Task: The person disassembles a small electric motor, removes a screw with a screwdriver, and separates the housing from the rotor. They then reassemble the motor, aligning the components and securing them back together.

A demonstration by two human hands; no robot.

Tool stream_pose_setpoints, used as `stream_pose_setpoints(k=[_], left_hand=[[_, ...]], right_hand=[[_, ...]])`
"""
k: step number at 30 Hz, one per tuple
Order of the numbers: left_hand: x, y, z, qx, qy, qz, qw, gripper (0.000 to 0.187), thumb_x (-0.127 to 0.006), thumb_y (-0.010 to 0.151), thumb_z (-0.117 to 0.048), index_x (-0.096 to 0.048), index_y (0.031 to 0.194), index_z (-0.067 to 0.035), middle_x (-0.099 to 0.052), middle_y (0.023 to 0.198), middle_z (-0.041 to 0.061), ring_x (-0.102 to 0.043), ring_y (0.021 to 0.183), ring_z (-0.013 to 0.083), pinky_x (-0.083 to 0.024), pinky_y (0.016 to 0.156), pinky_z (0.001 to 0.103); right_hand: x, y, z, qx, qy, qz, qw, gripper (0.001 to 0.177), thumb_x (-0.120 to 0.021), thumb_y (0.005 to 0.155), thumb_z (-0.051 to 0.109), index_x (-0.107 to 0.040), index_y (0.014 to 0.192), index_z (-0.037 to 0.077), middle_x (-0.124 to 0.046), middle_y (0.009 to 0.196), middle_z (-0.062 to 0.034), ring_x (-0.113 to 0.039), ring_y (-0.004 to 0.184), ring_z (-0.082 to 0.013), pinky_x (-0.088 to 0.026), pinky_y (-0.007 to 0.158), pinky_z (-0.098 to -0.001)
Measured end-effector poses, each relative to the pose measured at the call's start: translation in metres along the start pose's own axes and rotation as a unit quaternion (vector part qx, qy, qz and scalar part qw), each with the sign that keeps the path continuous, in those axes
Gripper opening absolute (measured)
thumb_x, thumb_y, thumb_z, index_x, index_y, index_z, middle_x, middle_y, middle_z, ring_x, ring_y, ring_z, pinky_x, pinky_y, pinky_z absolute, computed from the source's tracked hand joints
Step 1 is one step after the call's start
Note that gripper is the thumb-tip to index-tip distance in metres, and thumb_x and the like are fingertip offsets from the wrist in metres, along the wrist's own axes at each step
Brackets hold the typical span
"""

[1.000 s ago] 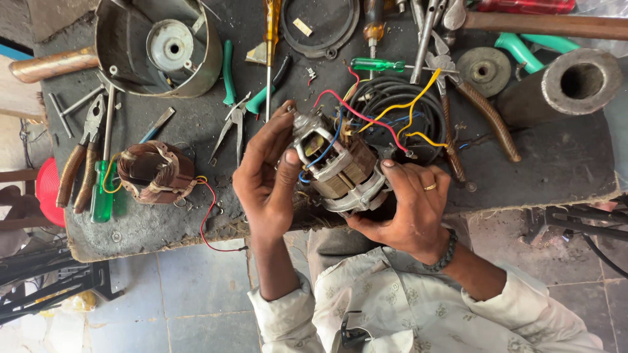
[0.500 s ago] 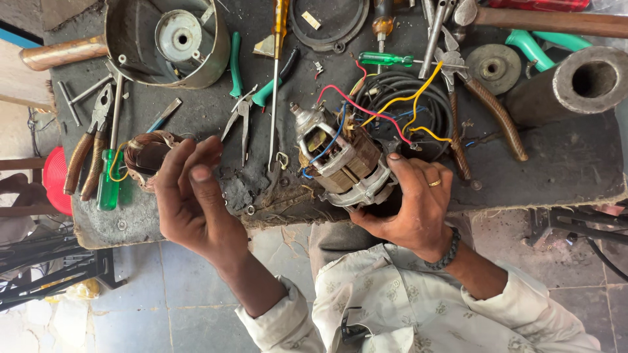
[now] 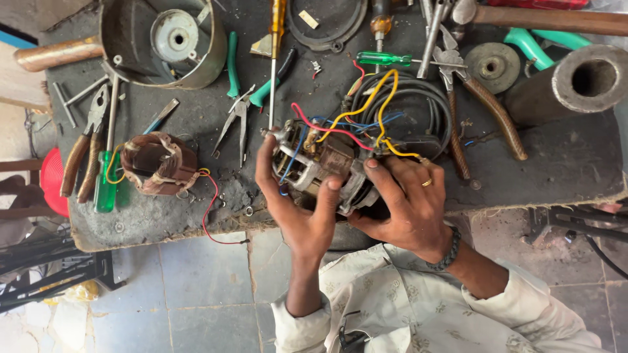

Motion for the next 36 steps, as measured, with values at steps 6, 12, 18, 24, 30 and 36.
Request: stream_pose_setpoints(k=[6, 12, 18, 24, 30, 36], left_hand=[[-0.009, 0.015, -0.015, 0.023, 0.001, 0.038, 0.999, 0.084, -0.087, 0.091, -0.023, -0.038, 0.155, 0.000, -0.044, 0.161, 0.019, -0.050, 0.146, 0.0261, -0.041, 0.125, 0.038], [-0.025, 0.025, -0.015, -0.009, -0.005, 0.087, 0.996, 0.083, -0.092, 0.086, -0.018, -0.046, 0.154, -0.001, -0.051, 0.158, 0.018, -0.056, 0.137, 0.0235, -0.046, 0.121, 0.035], [-0.019, 0.033, -0.002, 0.018, -0.096, 0.095, 0.991, 0.085, -0.091, 0.087, -0.026, -0.042, 0.153, 0.000, -0.047, 0.159, 0.017, -0.054, 0.141, 0.0228, -0.043, 0.123, 0.036], [-0.009, 0.042, 0.024, 0.050, -0.121, 0.008, 0.991, 0.086, -0.083, 0.089, -0.048, -0.047, 0.152, -0.001, -0.059, 0.137, 0.013, -0.060, 0.126, 0.0219, -0.046, 0.119, 0.038], [-0.003, 0.038, 0.032, 0.045, -0.104, -0.001, 0.994, 0.082, -0.082, 0.093, -0.049, -0.048, 0.149, 0.000, -0.054, 0.139, 0.010, -0.056, 0.127, 0.0201, -0.043, 0.115, 0.035], [-0.004, 0.039, 0.031, 0.052, -0.100, -0.005, 0.994, 0.082, -0.081, 0.092, -0.050, -0.048, 0.148, 0.000, -0.055, 0.141, 0.011, -0.057, 0.125, 0.0202, -0.044, 0.117, 0.036]], right_hand=[[-0.003, -0.006, -0.005, 0.014, 0.028, 0.007, 0.999, 0.082, -0.095, 0.074, 0.039, -0.057, 0.134, -0.002, -0.065, 0.109, -0.0138, -0.064, 0.094, -0.0300, -0.044, 0.084, -0.0472], [-0.003, -0.014, -0.008, -0.007, 0.068, -0.026, 0.997, 0.079, -0.097, 0.078, 0.041, -0.055, 0.126, -0.005, -0.066, 0.114, -0.0167, -0.067, 0.100, -0.0309, -0.049, 0.091, -0.0484], [0.002, -0.011, -0.006, 0.041, 0.047, -0.035, 0.997, 0.079, -0.095, 0.078, 0.049, -0.059, 0.125, -0.004, -0.069, 0.109, -0.0155, -0.066, 0.095, -0.0279, -0.045, 0.087, -0.0457], [0.026, -0.022, -0.014, -0.055, 0.118, -0.109, 0.985, 0.026, -0.078, 0.090, 0.011, -0.066, 0.112, 0.004, -0.072, 0.099, -0.0088, -0.067, 0.088, -0.0223, -0.051, 0.086, -0.0421], [0.044, -0.026, -0.030, -0.141, 0.073, -0.164, 0.973, 0.013, -0.073, 0.101, 0.001, -0.068, 0.112, -0.003, -0.071, 0.104, -0.0118, -0.067, 0.087, -0.0226, -0.053, 0.077, -0.0328], [0.059, -0.029, -0.036, -0.238, 0.019, -0.152, 0.959, 0.010, -0.069, 0.106, -0.003, -0.068, 0.116, -0.003, -0.069, 0.105, -0.0122, -0.062, 0.078, -0.0150, -0.049, 0.069, -0.0254]])
Point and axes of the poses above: each hand's wrist, its own y-axis towards the middle knuckle, its own x-axis out of the back of the hand, z = x × y, the point moved 2 cm from there along y, towards the middle knuckle
